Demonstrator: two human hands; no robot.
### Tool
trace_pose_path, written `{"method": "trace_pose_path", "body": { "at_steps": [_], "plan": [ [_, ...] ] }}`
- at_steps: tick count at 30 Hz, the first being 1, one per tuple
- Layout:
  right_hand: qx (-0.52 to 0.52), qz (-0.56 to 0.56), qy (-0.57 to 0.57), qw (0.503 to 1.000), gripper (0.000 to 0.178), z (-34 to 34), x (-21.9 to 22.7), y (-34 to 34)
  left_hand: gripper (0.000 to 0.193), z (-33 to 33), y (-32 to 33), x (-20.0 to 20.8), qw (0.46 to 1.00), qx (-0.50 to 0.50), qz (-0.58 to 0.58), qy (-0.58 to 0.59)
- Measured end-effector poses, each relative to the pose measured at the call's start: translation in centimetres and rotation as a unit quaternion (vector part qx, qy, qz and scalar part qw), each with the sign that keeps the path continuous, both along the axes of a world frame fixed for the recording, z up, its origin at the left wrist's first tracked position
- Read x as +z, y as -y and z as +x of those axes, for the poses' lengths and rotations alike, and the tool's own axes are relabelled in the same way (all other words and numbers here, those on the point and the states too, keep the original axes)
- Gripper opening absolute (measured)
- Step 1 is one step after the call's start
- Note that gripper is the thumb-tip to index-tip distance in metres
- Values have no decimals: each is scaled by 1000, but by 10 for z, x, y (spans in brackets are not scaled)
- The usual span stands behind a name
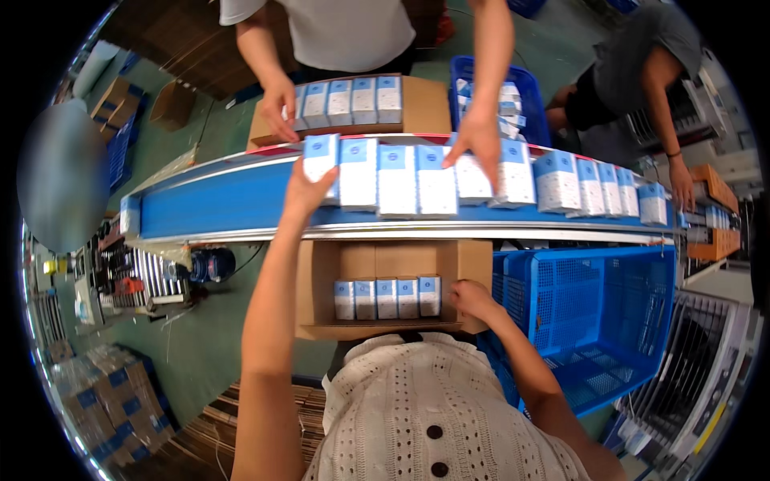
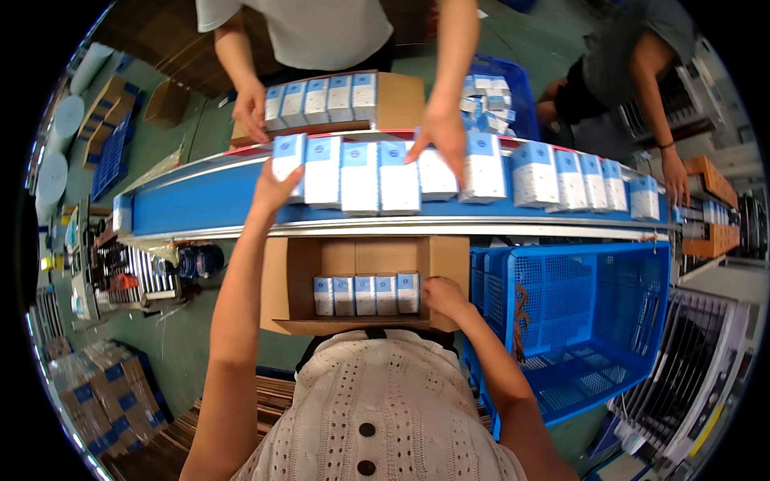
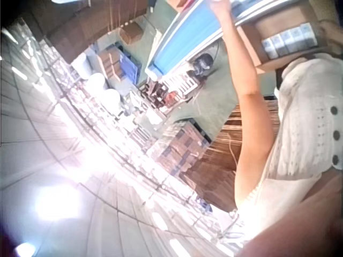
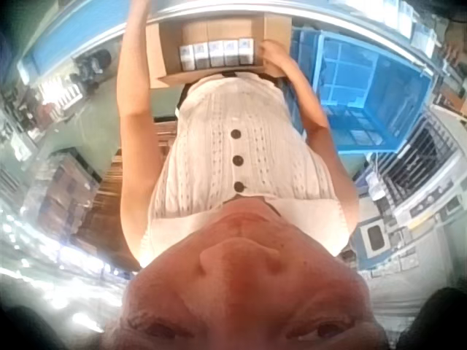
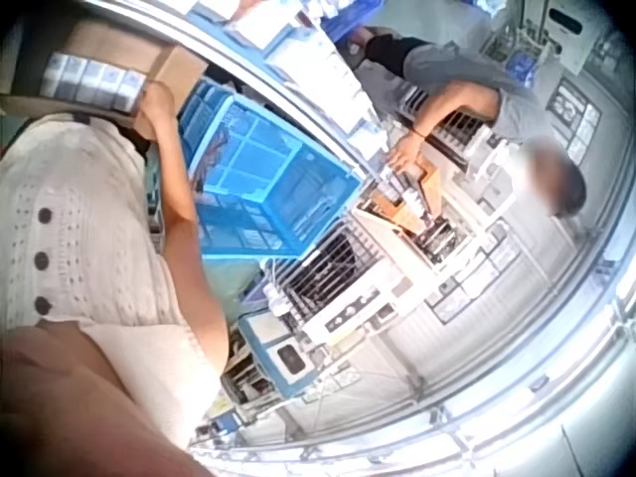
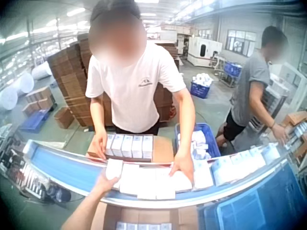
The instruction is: The person packs small boxes into a larger cardboard shipping carton at a conveyor belt, closes the flaps by hand, and feeds the carton into a sealing machine.
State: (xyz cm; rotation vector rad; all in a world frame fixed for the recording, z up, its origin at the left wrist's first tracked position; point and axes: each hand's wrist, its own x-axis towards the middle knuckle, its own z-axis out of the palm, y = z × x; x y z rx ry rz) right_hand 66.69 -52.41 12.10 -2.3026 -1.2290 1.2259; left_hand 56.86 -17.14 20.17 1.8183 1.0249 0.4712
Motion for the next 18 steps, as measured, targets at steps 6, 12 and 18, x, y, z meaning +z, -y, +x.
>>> {"method": "trace_pose_path", "body": {
  "at_steps": [6,12,18],
  "plan": [
    [53,150,36,987,21,8,44,-2,39,-65,6,59,977,46,-167,126],
    [-217,436,-295,822,53,0,111,-45,45,-30,137,105,991,-86,-89,-50],
    [-295,322,-343,832,64,32,156,-38,50,-25,200,81,945,-250,-156,144]
  ]
}}
